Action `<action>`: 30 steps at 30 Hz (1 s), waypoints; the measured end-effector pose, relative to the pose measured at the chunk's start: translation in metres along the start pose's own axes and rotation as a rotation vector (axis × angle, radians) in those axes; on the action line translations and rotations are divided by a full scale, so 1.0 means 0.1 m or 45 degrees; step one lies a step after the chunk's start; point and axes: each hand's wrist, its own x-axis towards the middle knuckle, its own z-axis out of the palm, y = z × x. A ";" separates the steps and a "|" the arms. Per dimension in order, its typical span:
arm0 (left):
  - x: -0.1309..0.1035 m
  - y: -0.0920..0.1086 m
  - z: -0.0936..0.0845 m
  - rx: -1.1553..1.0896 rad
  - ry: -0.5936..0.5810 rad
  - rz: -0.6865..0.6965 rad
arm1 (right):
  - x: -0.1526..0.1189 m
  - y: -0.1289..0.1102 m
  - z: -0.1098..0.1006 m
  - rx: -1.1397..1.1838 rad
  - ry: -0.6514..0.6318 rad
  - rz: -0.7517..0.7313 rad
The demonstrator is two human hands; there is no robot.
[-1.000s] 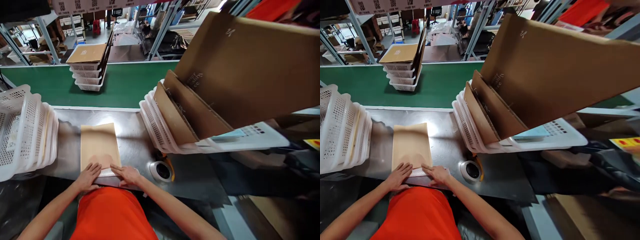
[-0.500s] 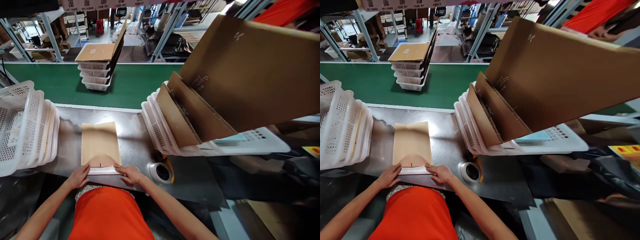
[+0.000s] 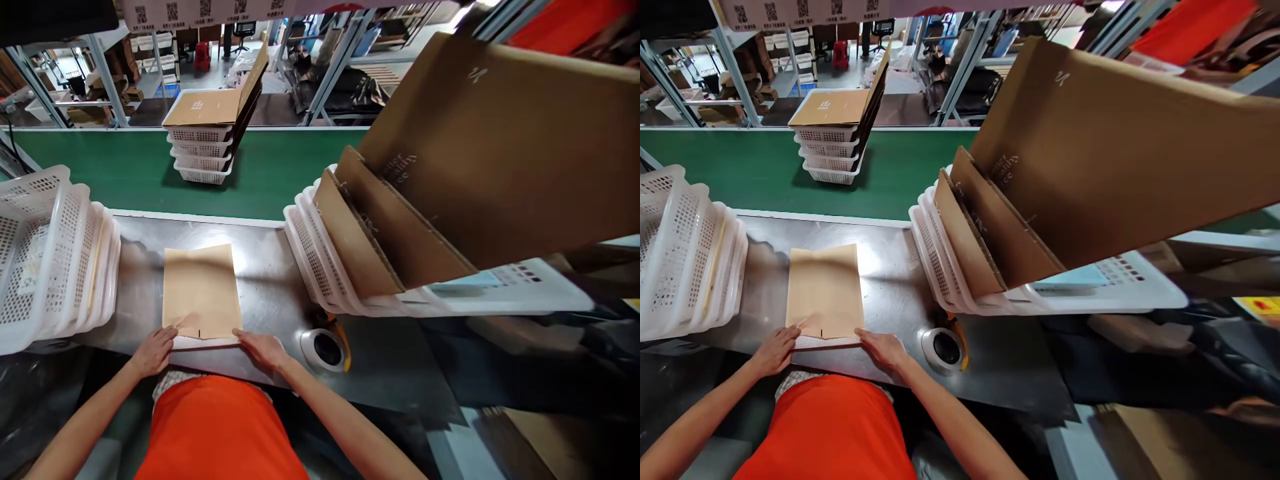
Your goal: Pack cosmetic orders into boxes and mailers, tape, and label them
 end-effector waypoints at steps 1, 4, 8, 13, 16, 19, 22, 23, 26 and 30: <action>-0.01 -0.03 -0.01 -0.050 0.013 -0.013 | 0.00 -0.01 -0.01 0.019 -0.013 0.028; -0.02 -0.08 -0.05 -0.263 0.071 -0.123 | 0.00 -0.05 -0.04 0.071 -0.002 0.124; -0.03 -0.06 -0.02 -0.544 0.213 -0.495 | -0.01 -0.11 -0.05 0.137 0.054 0.227; 0.06 0.03 0.03 -0.663 0.319 -0.872 | 0.04 -0.22 0.02 0.164 0.148 0.396; 0.15 0.08 0.02 -0.700 0.338 -0.976 | 0.12 -0.32 0.09 0.128 0.210 0.550; 0.25 0.16 0.01 -0.683 0.341 -1.078 | 0.24 -0.42 0.12 0.091 0.265 0.699; 0.35 0.22 0.01 -0.691 0.330 -1.235 | 0.36 -0.47 0.10 0.104 0.283 0.834; 0.38 0.22 0.00 -0.708 0.315 -1.311 | 0.40 -0.48 0.09 0.118 0.281 0.879; 0.36 0.15 -0.08 -0.726 0.268 -1.479 | 0.47 -0.53 0.04 0.174 0.265 0.996; 0.20 0.01 -0.20 -0.662 0.324 -1.509 | 0.49 -0.61 0.01 0.270 0.254 1.102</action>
